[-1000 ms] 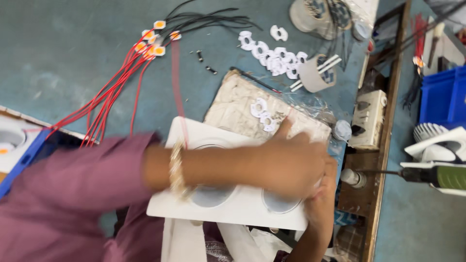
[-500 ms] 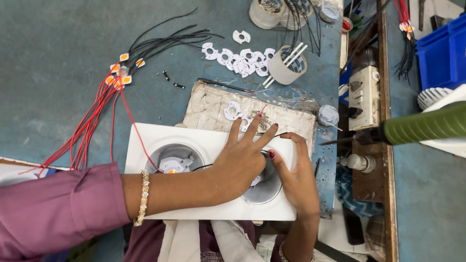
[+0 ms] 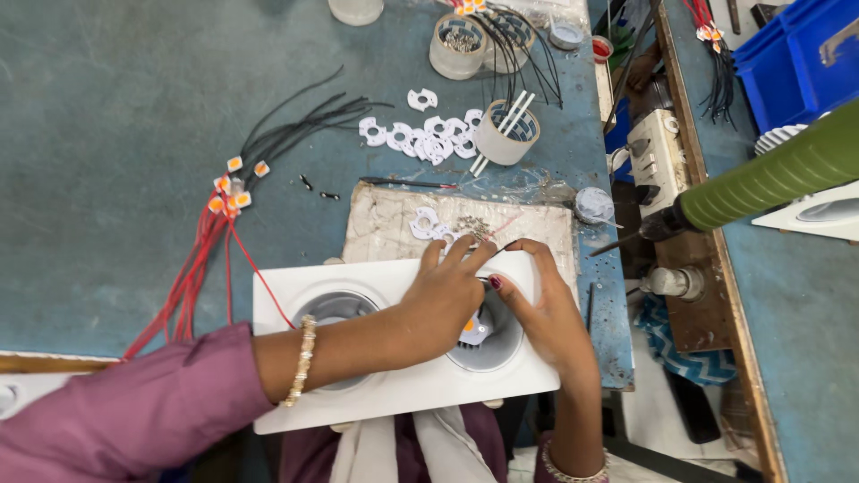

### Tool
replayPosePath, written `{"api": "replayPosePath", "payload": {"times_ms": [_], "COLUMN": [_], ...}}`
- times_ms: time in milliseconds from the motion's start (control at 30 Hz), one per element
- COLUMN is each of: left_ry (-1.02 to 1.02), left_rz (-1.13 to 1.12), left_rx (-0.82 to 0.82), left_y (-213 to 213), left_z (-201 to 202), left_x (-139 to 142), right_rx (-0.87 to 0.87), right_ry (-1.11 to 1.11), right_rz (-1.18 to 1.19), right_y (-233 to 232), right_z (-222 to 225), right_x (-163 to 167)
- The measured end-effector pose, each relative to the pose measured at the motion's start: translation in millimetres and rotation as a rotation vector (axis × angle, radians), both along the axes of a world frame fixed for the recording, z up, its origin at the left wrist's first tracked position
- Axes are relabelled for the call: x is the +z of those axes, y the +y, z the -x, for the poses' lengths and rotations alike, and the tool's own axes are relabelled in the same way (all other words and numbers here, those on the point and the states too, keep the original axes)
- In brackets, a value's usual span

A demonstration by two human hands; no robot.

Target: The person assembles a dual LED light fixture by inserting LED modules into recessed housings, connecting red and black wires, and securing components with a green handheld tool. They handle wires, plastic clips, and the fixture while working at a factory assembly table.

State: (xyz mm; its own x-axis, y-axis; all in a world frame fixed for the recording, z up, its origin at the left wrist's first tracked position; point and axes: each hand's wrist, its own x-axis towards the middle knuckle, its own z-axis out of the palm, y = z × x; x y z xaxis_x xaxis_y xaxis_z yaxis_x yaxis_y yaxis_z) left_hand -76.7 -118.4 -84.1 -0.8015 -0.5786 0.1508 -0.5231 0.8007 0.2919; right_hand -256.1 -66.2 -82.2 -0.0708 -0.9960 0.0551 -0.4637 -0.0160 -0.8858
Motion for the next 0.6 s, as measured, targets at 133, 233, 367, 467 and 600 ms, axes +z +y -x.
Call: {"api": "replayPosePath", "payload": {"times_ms": [133,233,367,467,600], "left_ry": [-0.007,0.036,-0.034,-0.032,-0.089], "left_rz": [-0.014,-0.002,-0.008,-0.057,-0.071], "left_rx": [0.000,-0.017,0.012,-0.001,-0.015], "left_y": [-4,-5,-6,-9,-11], "left_z": [-3,-12,-11,-10,-10], "left_x": [0,2,4,4,4], "right_rx": [0.062,0.019,0.009,-0.014,-0.026], "right_ry": [0.114,0.065,0.003,0.056,0.082], "right_rz": [0.154,0.088,0.050,0.036,0.053], "right_y": [-7,-11,-12,-12,-11], "right_z": [0,-2,-5,-8,-11], "right_x": [-9,-14,-15,-13,-11]}}
